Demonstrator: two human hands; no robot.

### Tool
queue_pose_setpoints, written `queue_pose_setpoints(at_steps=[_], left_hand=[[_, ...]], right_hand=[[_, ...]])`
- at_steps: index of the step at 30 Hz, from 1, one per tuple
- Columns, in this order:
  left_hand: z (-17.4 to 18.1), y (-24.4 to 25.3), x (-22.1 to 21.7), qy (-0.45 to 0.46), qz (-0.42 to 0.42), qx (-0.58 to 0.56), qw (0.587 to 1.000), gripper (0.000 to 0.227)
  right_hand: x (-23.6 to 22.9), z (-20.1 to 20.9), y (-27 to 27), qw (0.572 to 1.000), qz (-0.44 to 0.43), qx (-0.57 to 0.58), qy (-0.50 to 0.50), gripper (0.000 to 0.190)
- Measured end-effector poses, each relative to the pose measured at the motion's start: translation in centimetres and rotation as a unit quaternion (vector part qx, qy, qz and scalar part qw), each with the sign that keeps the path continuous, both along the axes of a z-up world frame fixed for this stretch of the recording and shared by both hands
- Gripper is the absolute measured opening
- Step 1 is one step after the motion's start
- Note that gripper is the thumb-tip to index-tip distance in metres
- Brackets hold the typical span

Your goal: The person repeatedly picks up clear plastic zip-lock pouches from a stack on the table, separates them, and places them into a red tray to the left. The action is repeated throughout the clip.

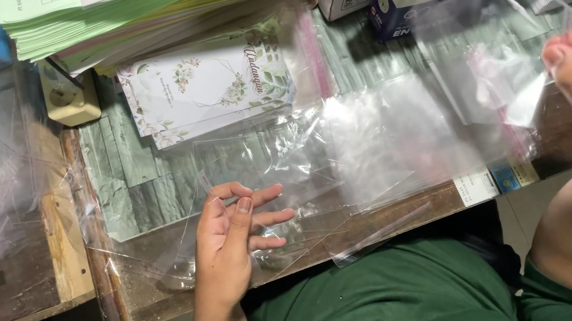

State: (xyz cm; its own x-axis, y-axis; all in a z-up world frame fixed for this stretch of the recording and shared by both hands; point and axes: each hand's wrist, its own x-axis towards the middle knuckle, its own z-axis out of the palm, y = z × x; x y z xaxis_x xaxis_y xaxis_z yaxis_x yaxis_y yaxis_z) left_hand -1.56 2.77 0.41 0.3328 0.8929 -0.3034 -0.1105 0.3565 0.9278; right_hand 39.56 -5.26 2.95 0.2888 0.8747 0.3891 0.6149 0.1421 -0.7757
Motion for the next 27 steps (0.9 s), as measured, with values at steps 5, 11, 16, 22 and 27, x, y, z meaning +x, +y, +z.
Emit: queue_pose_setpoints(at_steps=[5, 11, 16, 22, 27], left_hand=[[-0.2, -0.1, 0.4, -0.045, -0.032, -0.016, 0.998, 0.019], [0.3, -0.4, 1.2, -0.093, -0.069, -0.059, 0.991, 0.023], [1.5, -0.7, 1.9, -0.079, -0.054, -0.112, 0.989, 0.038], [0.8, -0.9, 1.7, -0.188, -0.058, -0.167, 0.966, 0.057], [1.1, -0.9, 1.6, -0.221, -0.085, -0.123, 0.964, 0.074]], right_hand=[[-13.0, 6.5, 0.9, 0.984, 0.163, 0.025, -0.067, 0.031], [-17.8, 2.9, 1.7, 0.959, 0.28, 0.013, -0.035, 0.024], [-19.8, 1.7, 1.9, 0.933, 0.36, -0.005, -0.015, 0.032], [-20.3, 1.2, 2.3, 0.91, 0.405, -0.071, -0.055, 0.042], [-20.6, -0.3, 2.4, 0.9, 0.425, -0.057, -0.076, 0.045]])
